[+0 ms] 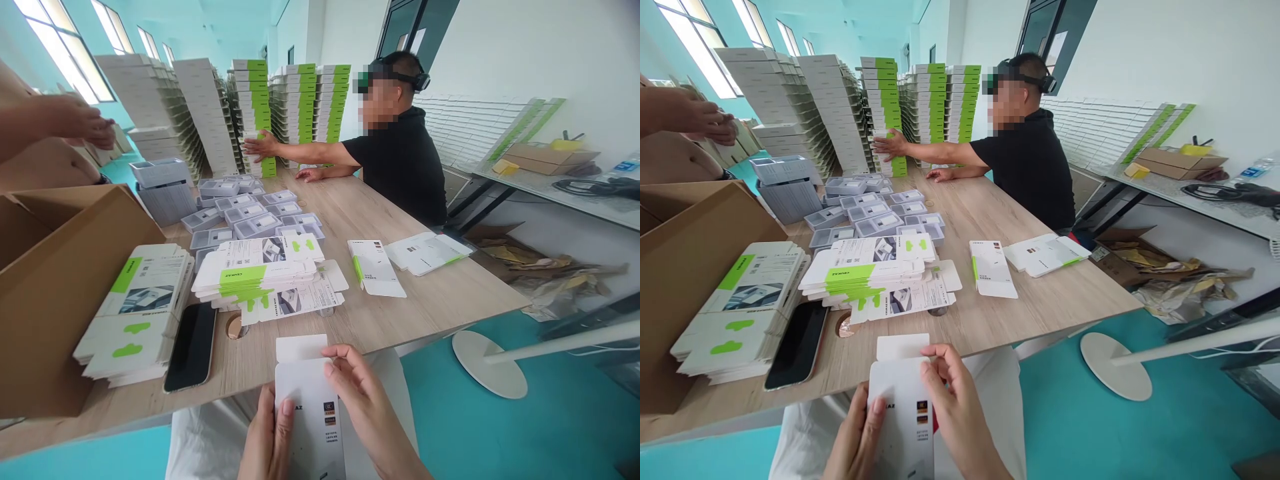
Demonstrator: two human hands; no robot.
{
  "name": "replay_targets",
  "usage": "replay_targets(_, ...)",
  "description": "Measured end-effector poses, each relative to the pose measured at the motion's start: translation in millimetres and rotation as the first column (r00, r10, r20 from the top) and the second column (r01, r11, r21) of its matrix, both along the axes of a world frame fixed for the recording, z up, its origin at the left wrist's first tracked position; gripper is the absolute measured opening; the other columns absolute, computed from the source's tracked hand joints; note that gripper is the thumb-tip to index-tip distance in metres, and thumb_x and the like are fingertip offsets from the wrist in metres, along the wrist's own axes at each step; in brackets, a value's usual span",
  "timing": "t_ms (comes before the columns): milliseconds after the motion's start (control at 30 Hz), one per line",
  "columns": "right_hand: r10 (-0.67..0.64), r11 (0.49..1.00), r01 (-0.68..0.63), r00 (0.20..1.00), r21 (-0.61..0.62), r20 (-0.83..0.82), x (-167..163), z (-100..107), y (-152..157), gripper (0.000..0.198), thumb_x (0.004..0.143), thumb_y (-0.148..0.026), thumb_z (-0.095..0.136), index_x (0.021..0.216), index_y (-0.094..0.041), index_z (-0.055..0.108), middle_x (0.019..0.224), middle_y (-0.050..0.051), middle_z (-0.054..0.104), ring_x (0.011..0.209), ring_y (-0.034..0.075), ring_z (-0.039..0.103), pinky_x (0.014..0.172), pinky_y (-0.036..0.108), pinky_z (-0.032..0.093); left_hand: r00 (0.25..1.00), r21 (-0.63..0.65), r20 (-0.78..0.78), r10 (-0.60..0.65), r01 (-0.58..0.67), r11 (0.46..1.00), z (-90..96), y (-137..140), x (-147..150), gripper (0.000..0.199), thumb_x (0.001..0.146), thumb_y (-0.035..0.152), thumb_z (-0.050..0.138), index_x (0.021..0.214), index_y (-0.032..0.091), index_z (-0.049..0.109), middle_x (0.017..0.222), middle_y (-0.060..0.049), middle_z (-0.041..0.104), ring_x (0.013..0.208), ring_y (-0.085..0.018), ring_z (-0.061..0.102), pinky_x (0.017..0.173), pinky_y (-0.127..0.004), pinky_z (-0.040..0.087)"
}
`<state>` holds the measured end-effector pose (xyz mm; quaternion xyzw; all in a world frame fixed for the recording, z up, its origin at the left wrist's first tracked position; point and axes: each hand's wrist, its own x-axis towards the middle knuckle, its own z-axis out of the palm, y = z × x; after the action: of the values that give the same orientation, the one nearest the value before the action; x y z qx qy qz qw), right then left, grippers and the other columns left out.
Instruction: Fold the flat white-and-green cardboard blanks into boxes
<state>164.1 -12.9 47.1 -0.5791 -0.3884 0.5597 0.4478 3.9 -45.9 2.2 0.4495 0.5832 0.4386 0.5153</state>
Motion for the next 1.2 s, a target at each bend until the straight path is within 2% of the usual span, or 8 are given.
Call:
replay_targets(100,0.12,0.993,-0.12,0.992,0.0,0.029,-1.6,0.4,-3.6,0.046,0.094,-0.069,0.063,0.102,-0.024,0.071,0.076,0.001,0.07,0.07,0.02,0.064,0.063,0.028,0.052,1.0,-0.031,0.012,-0.028,0.028,0.999,0.4,1.2,0.1,0.065,0.098,0.076,0.046,0.123,0.018,0.064,0.121,-0.016,0.081,0.112,-0.03,0.075,0.088,-0.033,0.057)
replay_targets(333,-0.061,0.989,0.022,0.962,0.146,0.266,-12.8,-9.3,-15.3,0.053,0.094,-0.074,0.058,0.104,-0.025,0.076,0.093,0.008,0.073,0.08,0.024,0.068,0.066,0.03,0.059,0.999,-0.045,-0.029,-0.017,0.015,0.999,-3.0,3.3,-1.5,0.065,0.098,0.077,0.043,0.119,0.019,0.063,0.122,-0.016,0.081,0.113,-0.031,0.074,0.092,-0.036,0.055)
replay_targets(500,-0.107,0.988,0.083,0.976,0.132,0.191,-12.0,-12.1,-15.4,0.059,0.093,-0.072,0.062,0.127,-0.024,0.067,0.103,0.008,0.076,0.075,0.021,0.071,0.063,0.029,0.059,0.996,-0.01,-0.082,-0.029,0.028,1.0,0.9,4.7,-1.3,0.063,0.099,0.075,0.043,0.12,0.02,0.064,0.128,-0.016,0.078,0.119,-0.032,0.071,0.097,-0.037,0.052)
replay_targets(667,-0.063,0.998,0.058,0.989,0.039,0.132,-10.2,-10.9,-14.1,0.054,0.09,-0.072,0.066,0.116,-0.025,0.066,0.081,0.004,0.075,0.072,0.023,0.072,0.063,0.031,0.06,0.999,-0.018,-0.044,0.015,-0.015,1.0,3.9,9.8,-1.4,0.059,0.099,0.072,0.048,0.124,0.021,0.063,0.12,-0.013,0.08,0.097,-0.028,0.075,0.084,-0.035,0.055)
replay_targets(800,-0.087,0.993,0.082,0.994,0.08,0.066,-9.0,-16.9,-14.2,0.054,0.086,-0.069,0.073,0.117,-0.024,0.068,0.095,0.007,0.077,0.082,0.024,0.075,0.066,0.032,0.061,0.998,0.026,0.063,-0.027,0.025,0.999,2.7,14.4,-4.7,0.061,0.097,0.068,0.059,0.135,0.02,0.058,0.121,-0.012,0.079,0.095,-0.025,0.073,0.087,-0.033,0.055)
replay_targets(1000,-0.192,0.975,0.182,0.979,0.129,0.071,12.6,-17.8,7.1,0.053,0.087,-0.07,0.073,0.114,-0.025,0.074,0.105,0.009,0.076,0.102,0.027,0.074,0.089,0.038,0.062,0.985,-0.002,0.088,-0.149,0.149,0.989,10.5,16.7,-15.2,0.052,0.097,0.068,0.06,0.119,0.022,0.07,0.1,-0.006,0.078,0.094,-0.022,0.068,0.085,-0.028,0.052)
replay_targets(1100,0.005,0.999,-0.002,0.995,0.032,-0.096,23.6,-7.3,25.0,0.065,0.077,-0.057,0.09,0.133,-0.029,0.073,0.119,0.008,0.077,0.105,0.027,0.074,0.086,0.037,0.061,0.963,0.001,0.114,-0.246,0.247,0.969,17.3,14.4,-18.2,0.054,0.096,0.07,0.061,0.121,0.024,0.074,0.107,-0.007,0.078,0.103,-0.025,0.067,0.089,-0.03,0.051)
replay_targets(1200,0.292,0.952,-0.307,0.919,-0.015,-0.265,26.5,1.1,35.4,0.074,0.068,-0.05,0.097,0.132,-0.023,0.075,0.097,0.004,0.08,0.083,0.022,0.074,0.071,0.031,0.057,0.947,0.05,0.135,-0.291,0.287,0.957,25.4,11.1,-20.7,0.05,0.095,0.066,0.064,0.122,0.027,0.077,0.13,-0.01,0.073,0.119,-0.029,0.065,0.106,-0.037,0.049)
